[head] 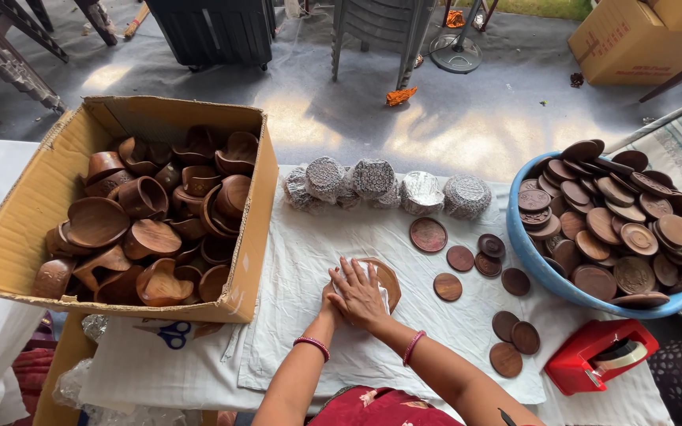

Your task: The person wipes the interior and exterior of a small wooden bowl with a white cloth. They then pick up a small, round wooden disc from the table and wipe it with the cloth before placing it into a blue basin filled with similar discs.

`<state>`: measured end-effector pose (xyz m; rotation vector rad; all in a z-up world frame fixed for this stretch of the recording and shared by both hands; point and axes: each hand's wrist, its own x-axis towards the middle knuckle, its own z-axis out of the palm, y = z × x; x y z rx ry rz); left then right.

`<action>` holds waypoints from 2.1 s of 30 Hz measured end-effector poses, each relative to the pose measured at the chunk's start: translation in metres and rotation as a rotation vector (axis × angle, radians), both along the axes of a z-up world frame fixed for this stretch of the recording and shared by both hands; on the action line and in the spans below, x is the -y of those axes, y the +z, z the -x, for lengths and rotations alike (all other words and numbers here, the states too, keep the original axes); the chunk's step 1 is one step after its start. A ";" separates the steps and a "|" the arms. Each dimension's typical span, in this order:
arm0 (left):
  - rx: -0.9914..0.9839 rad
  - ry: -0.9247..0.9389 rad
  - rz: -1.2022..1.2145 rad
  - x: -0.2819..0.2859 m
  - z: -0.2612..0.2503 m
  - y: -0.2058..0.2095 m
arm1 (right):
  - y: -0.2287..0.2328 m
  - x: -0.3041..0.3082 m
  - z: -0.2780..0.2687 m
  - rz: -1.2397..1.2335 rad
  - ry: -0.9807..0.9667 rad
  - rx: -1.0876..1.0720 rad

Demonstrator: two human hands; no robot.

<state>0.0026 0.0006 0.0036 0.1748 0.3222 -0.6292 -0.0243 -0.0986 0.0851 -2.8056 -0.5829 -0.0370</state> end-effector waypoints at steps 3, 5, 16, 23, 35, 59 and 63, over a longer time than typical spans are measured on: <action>0.103 0.012 -0.544 -0.003 0.003 -0.017 | 0.003 -0.009 -0.032 -0.003 -0.039 -0.025; 0.051 0.044 -0.547 -0.003 0.001 -0.006 | -0.014 -0.005 -0.054 -0.017 -0.081 0.014; 0.086 0.096 -0.607 0.001 0.012 0.033 | -0.028 0.063 -0.018 0.012 -0.332 0.019; 0.146 0.151 -0.540 0.003 0.008 -0.001 | -0.025 0.023 0.026 0.004 -0.106 0.099; 0.082 0.075 -0.563 -0.002 0.009 0.016 | -0.021 0.009 -0.069 -0.031 -0.214 -0.035; 0.086 0.068 -0.520 -0.008 0.010 0.012 | -0.010 -0.004 -0.052 -0.053 -0.181 0.000; 0.137 0.078 -0.609 -0.007 0.012 0.035 | -0.013 0.033 -0.066 -0.057 -0.270 -0.086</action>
